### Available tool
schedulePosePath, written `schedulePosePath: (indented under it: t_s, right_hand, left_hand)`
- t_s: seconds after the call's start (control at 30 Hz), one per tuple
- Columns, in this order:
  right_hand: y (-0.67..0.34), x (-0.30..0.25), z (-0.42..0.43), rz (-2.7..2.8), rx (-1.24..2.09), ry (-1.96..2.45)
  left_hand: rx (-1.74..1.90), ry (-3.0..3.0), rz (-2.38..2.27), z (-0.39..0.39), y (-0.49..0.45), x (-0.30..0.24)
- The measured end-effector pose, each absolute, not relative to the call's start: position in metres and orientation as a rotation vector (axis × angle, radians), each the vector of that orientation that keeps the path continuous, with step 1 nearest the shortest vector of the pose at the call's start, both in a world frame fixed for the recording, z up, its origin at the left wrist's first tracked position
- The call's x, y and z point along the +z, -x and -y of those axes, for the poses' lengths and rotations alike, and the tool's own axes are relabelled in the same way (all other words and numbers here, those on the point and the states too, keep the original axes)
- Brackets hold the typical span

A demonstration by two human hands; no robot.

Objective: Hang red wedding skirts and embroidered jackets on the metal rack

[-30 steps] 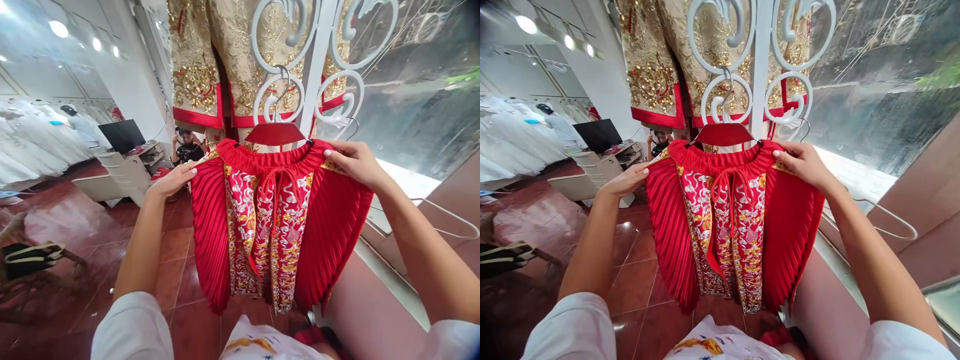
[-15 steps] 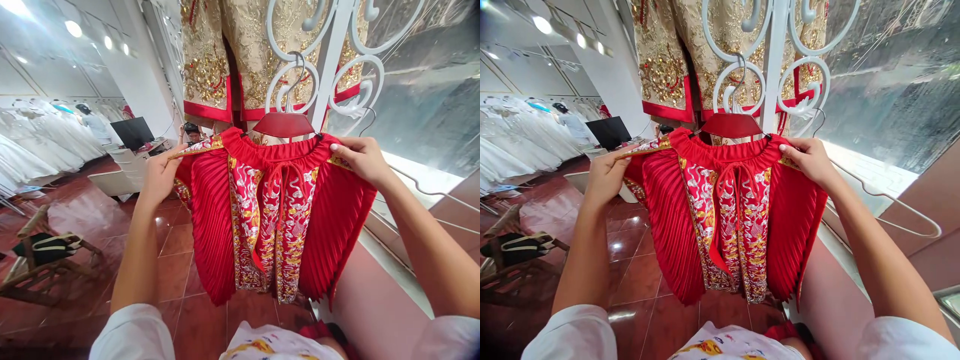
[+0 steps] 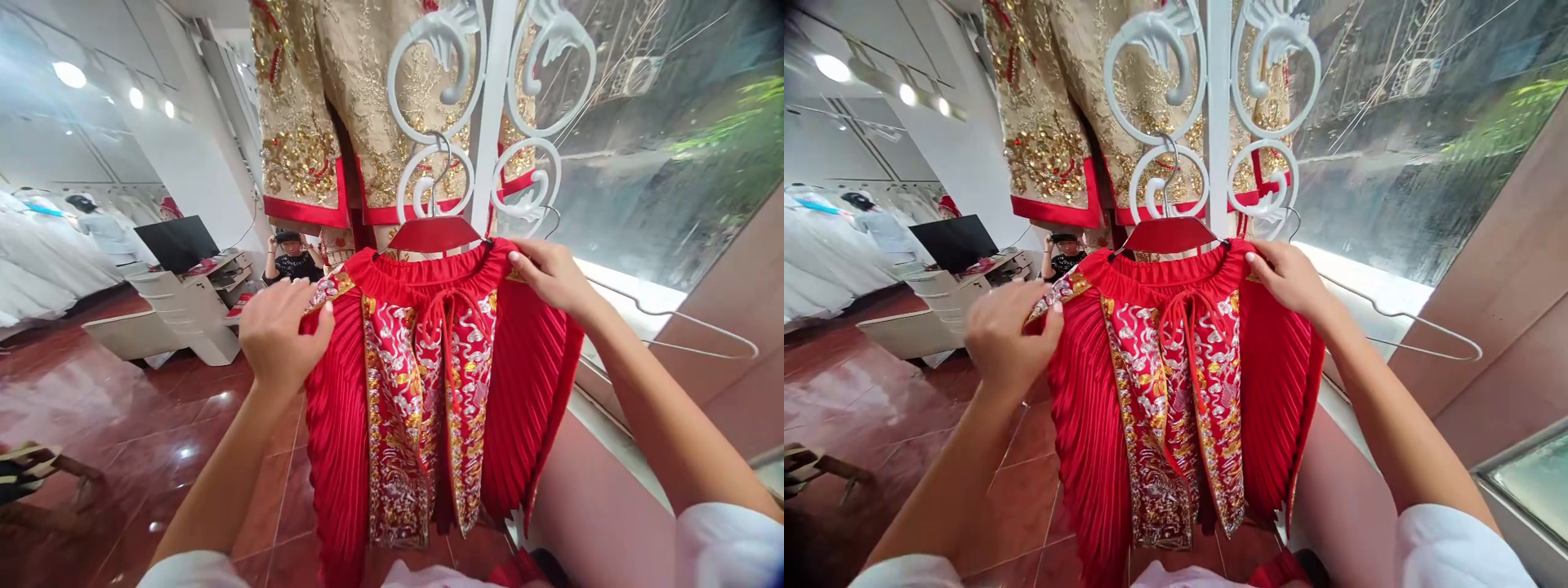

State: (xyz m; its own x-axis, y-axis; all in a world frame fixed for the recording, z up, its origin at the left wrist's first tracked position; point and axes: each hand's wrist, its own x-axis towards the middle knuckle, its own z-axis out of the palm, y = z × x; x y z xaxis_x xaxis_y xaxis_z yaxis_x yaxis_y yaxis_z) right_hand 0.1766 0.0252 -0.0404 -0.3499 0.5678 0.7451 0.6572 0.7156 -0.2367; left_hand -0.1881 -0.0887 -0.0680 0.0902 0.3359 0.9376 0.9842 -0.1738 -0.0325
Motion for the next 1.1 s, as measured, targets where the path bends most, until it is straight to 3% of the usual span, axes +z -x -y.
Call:
schedulePosePath:
  t_s: [0.23, 0.5, 0.63, 0.77, 0.93, 1.0, 1.1]
  right_hand:
    - [-0.169, -0.042, -0.025, 1.999, -0.167, 0.878]
    - [-0.178, -0.025, -0.020, 1.868, 0.371, 0.837]
    - [-0.178, -0.023, -0.024, 1.863, 0.546, 0.907]
    - [-0.171, -0.044, -0.013, 1.773, 0.137, 0.965]
    - [-0.155, -0.125, 0.021, 1.375, -0.275, 0.922]
    - [-0.146, -0.161, 0.028, 1.284, -0.213, 0.973]
    - [-0.134, -0.196, 0.028, 1.405, 0.201, 1.064]
  left_hand:
    - [-1.148, 2.278, 1.380, 0.043, 0.157, -0.012]
    - [-1.692, 2.222, 1.410, 0.027, 0.169, -0.016]
    - [-1.552, 2.188, 1.382, 0.027, 0.162, -0.019]
    - [-1.317, 1.805, 1.310, 0.045, 0.145, -0.054]
    - [-1.678, 1.548, 1.517, 0.078, 0.117, -0.152]
    - [-1.901, 1.712, 1.733, 0.081, 0.112, -0.184]
    - [-2.162, 1.838, 1.910, 0.073, 0.119, -0.202]
